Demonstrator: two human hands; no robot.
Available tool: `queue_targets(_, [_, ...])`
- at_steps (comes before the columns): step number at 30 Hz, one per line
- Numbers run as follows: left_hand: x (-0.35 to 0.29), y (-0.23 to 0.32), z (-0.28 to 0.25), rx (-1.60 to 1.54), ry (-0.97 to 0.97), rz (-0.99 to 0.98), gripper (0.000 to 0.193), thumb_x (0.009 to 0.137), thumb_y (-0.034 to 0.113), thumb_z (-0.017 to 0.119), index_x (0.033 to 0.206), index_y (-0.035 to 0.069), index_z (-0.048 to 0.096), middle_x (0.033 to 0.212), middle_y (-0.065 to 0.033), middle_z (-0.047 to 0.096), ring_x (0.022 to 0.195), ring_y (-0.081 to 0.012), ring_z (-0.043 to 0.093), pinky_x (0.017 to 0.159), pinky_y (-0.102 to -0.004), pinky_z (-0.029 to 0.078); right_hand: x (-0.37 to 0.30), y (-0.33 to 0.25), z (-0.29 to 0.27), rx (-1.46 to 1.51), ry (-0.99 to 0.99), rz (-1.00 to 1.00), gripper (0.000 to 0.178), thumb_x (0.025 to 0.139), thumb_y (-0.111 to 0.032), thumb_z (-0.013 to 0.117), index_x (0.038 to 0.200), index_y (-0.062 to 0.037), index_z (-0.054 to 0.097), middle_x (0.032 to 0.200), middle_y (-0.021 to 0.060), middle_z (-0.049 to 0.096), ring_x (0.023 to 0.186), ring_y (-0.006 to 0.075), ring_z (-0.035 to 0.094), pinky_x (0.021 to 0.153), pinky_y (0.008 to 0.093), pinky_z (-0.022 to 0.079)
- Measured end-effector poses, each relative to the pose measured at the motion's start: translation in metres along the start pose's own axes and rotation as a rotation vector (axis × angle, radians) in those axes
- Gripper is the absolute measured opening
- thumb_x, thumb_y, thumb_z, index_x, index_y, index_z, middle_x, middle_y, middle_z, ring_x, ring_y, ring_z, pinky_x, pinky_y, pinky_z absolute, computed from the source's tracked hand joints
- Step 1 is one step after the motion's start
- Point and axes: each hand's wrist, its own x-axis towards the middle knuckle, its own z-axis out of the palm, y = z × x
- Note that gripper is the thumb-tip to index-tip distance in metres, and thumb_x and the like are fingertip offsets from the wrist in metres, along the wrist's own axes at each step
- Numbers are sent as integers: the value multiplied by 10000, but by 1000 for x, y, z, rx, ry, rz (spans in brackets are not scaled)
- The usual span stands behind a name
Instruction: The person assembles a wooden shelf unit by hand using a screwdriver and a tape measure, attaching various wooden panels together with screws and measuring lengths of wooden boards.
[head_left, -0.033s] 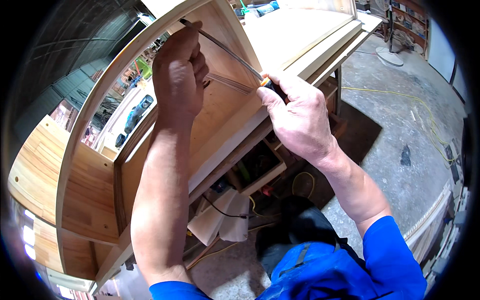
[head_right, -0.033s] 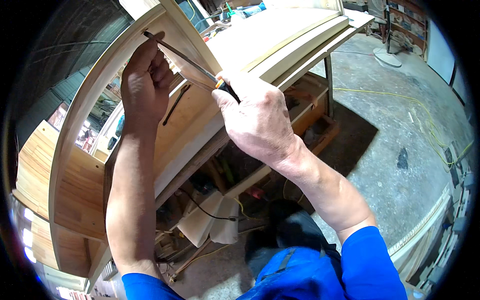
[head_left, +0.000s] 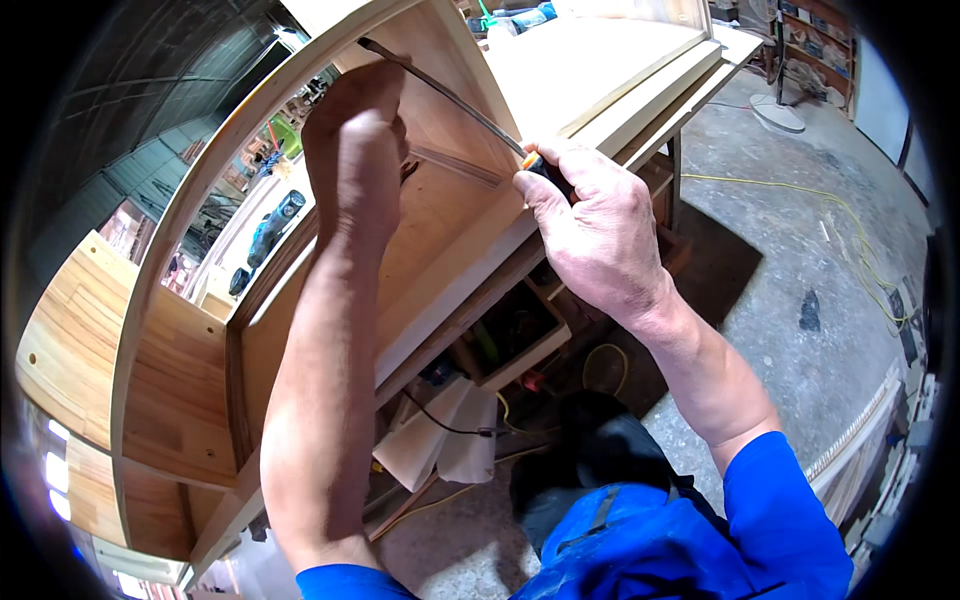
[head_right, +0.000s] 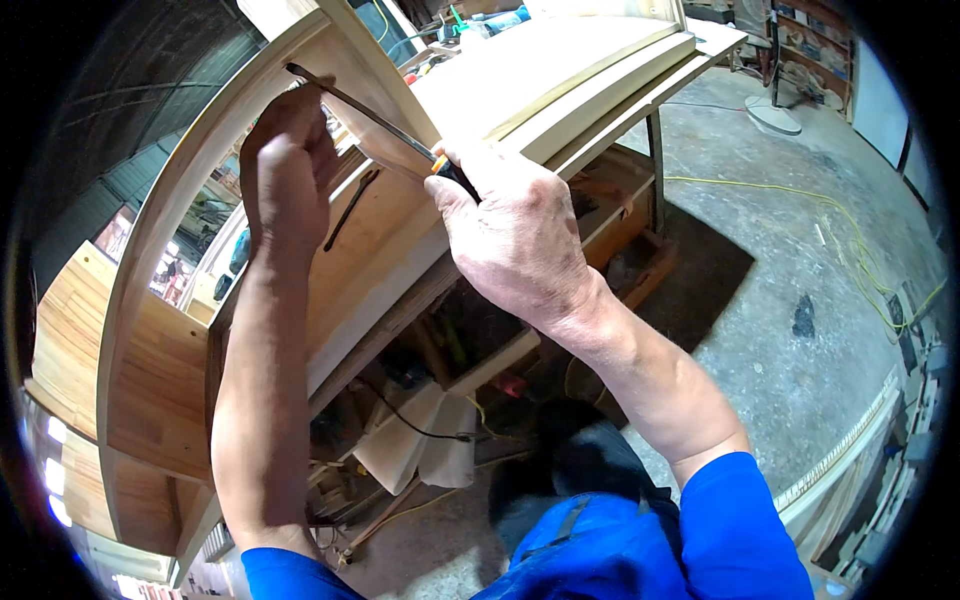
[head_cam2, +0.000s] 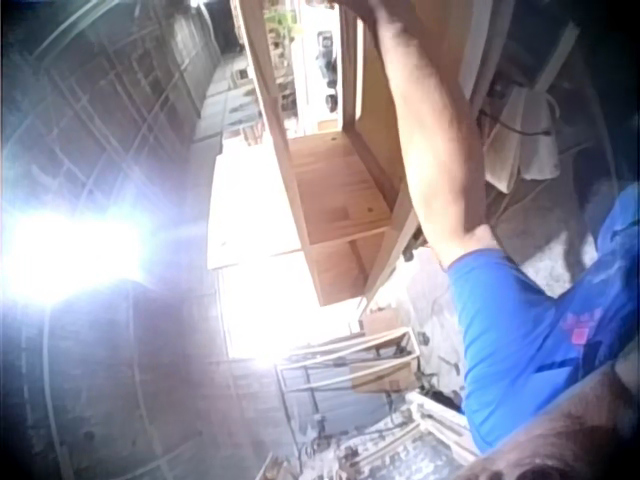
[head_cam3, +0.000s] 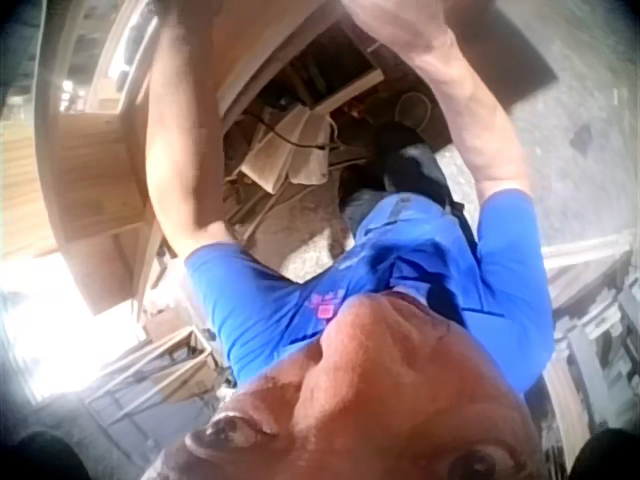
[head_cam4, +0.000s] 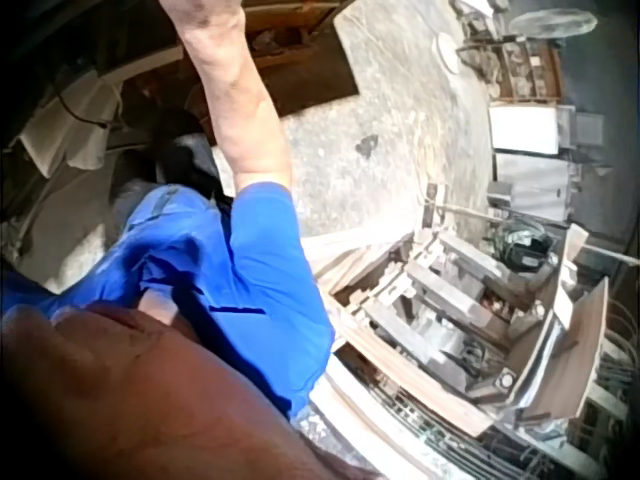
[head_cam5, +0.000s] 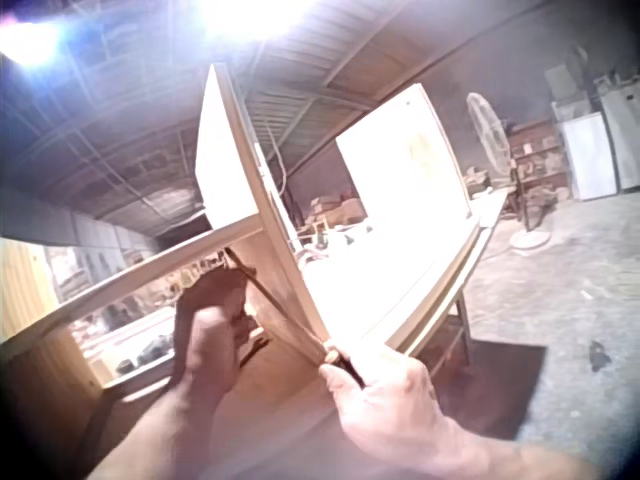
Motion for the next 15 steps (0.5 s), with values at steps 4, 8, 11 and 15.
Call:
queue_targets(4, [-30,35,-2,958,142,917,126,860,-8,617,962,35,677,821,-49,643,656,-146,597,594,-247,477,0,4,0,67,-26,12,176,919,-107,611,1039,21,630,836,168,657,779,287,673,703,349,553])
queue_targets(8, [-33,105,-38,1757,231,1139,316,872,324,722,1064,74,697,830,-47,599,798,-153,608,655,-293,528,-3,1,5,-56,-7,-53,199,914,-111,598,1046,37,623,866,179,660,792,304,675,713,366,558])
queue_targets(11, [-31,104,-35,1758,129,812,263,890,305,699,878,42,711,791,-64,561,648,-162,586,600,-295,526,-3,-5,2,-11,-33,17,208,915,-110,586,1056,39,621,871,186,659,800,316,674,719,377,556])
queue_targets(15, [-32,101,-40,1741,154,806,285,848,325,734,788,53,673,765,-54,549,656,-184,579,574,-342,499,-2,-12,1,125,-126,123,251,937,-120,551,1107,56,609,871,207,665,812,301,672,737,379,545])
